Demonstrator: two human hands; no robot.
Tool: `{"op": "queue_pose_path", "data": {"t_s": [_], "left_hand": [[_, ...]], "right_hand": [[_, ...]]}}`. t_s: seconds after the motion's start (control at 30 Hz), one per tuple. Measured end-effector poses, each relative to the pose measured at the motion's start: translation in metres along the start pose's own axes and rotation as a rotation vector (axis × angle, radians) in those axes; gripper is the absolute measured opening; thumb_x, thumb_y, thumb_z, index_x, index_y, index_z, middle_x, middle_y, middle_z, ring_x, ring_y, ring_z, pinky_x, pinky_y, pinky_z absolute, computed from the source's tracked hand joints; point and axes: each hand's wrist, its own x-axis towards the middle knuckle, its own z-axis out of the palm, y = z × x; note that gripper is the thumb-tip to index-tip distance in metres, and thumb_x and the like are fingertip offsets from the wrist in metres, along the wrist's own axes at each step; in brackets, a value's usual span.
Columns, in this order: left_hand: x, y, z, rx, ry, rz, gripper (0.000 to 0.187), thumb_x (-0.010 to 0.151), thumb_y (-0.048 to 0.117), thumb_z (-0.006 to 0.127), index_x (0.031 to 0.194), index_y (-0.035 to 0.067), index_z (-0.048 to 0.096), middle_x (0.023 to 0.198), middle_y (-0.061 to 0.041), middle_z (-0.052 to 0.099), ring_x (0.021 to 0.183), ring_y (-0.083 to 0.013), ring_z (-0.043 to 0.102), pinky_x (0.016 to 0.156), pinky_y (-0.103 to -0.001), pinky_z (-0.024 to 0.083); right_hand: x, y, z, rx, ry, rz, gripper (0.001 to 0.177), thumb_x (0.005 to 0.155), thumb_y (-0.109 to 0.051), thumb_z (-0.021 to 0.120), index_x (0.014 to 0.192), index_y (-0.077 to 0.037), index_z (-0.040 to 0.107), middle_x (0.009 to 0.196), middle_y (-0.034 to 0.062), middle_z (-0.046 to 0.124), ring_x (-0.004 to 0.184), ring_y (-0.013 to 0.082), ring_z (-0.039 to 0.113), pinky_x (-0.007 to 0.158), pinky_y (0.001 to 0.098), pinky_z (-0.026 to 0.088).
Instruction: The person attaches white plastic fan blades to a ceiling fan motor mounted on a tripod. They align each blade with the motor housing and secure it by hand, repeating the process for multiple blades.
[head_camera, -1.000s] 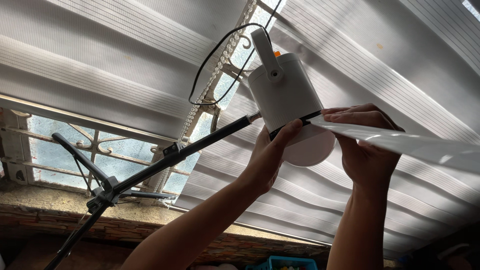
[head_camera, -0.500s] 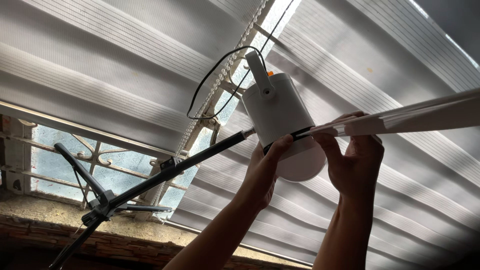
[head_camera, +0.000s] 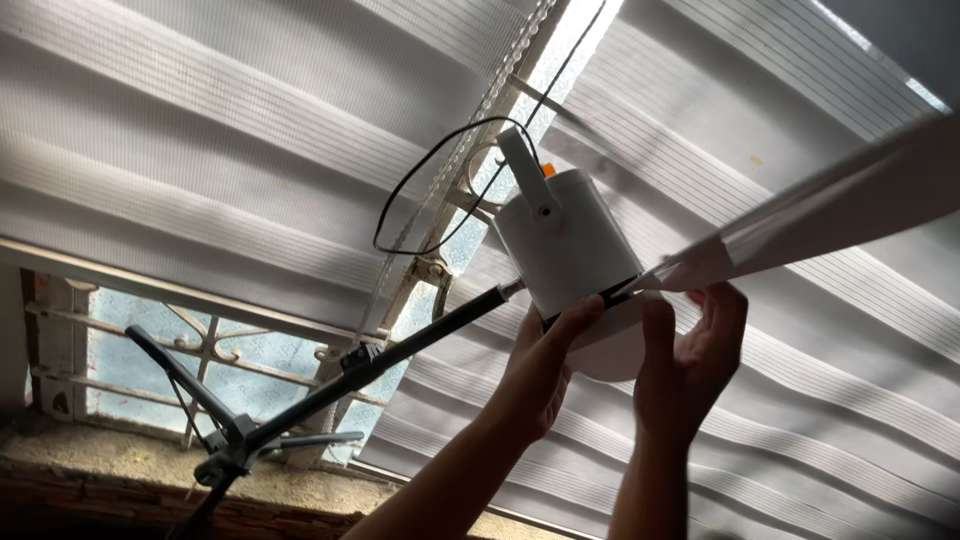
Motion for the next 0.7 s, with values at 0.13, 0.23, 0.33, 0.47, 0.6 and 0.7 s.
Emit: {"op": "queue_pose_path", "data": {"t_s": [0.13, 0.23, 0.33, 0.47, 0.6, 0.7], "left_hand": [[-0.004, -0.007, -0.008, -0.07, -0.046, 0.031, 0.087, 0.086, 0.034, 0.075, 0.153, 0.002, 0.029, 0.142, -0.024, 0.05, 0.141, -0.0356, 0.045, 0.117, -0.047, 0.038], [-0.006, -0.011, -0.014, -0.043, -0.032, -0.065, 0.088, 0.084, 0.033, 0.074, 0.152, 0.008, 0.026, 0.14, -0.023, 0.05, 0.141, -0.036, 0.046, 0.118, -0.048, 0.04], [-0.011, -0.015, -0.017, 0.042, -0.037, -0.108, 0.086, 0.086, 0.036, 0.071, 0.153, 0.008, 0.025, 0.14, -0.023, 0.049, 0.141, -0.0354, 0.046, 0.115, -0.048, 0.042], [-0.017, -0.014, -0.018, 0.279, -0.003, -0.09, 0.085, 0.086, 0.045, 0.07, 0.15, 0.005, 0.03, 0.14, -0.024, 0.051, 0.138, -0.0351, 0.048, 0.111, -0.046, 0.043], [-0.027, -0.022, -0.017, 0.503, 0.056, -0.003, 0.082, 0.084, 0.052, 0.073, 0.141, 0.003, 0.042, 0.136, -0.022, 0.04, 0.133, -0.0328, 0.046, 0.108, -0.046, 0.048], [-0.033, -0.021, -0.021, 0.736, 0.062, 0.053, 0.077, 0.086, 0.055, 0.073, 0.138, 0.002, 0.051, 0.136, -0.02, 0.042, 0.132, -0.0305, 0.038, 0.106, -0.044, 0.044]], "right_hand": [[-0.04, 0.011, 0.01, 0.386, 0.053, 0.253, 0.1, 0.085, -0.046, 0.084, 0.162, -0.011, 0.03, 0.158, 0.0129, 0.043, 0.152, 0.0282, 0.04, 0.124, 0.0464, 0.041], [-0.069, 0.009, 0.021, 0.61, 0.06, 0.389, 0.116, 0.073, -0.037, 0.092, 0.161, -0.011, 0.021, 0.154, 0.0152, 0.037, 0.147, 0.032, 0.038, 0.117, 0.05, 0.044], [-0.08, 0.01, 0.021, 0.595, 0.074, 0.41, 0.116, 0.071, -0.03, 0.093, 0.16, -0.009, 0.022, 0.151, 0.0157, 0.039, 0.144, 0.0322, 0.04, 0.114, 0.0483, 0.045], [-0.079, 0.019, 0.015, 0.685, 0.085, 0.461, 0.111, 0.074, -0.027, 0.091, 0.159, -0.005, 0.024, 0.148, 0.0167, 0.043, 0.143, 0.0325, 0.044, 0.114, 0.0463, 0.046], [-0.086, 0.02, 0.019, 0.834, 0.086, 0.419, 0.107, 0.077, -0.025, 0.091, 0.158, -0.004, 0.025, 0.149, 0.0151, 0.045, 0.143, 0.0304, 0.045, 0.117, 0.0436, 0.044], [-0.085, 0.022, 0.022, 0.907, 0.069, 0.337, 0.104, 0.08, -0.025, 0.091, 0.159, -0.002, 0.027, 0.15, 0.0159, 0.047, 0.144, 0.03, 0.048, 0.12, 0.0441, 0.047]]}}
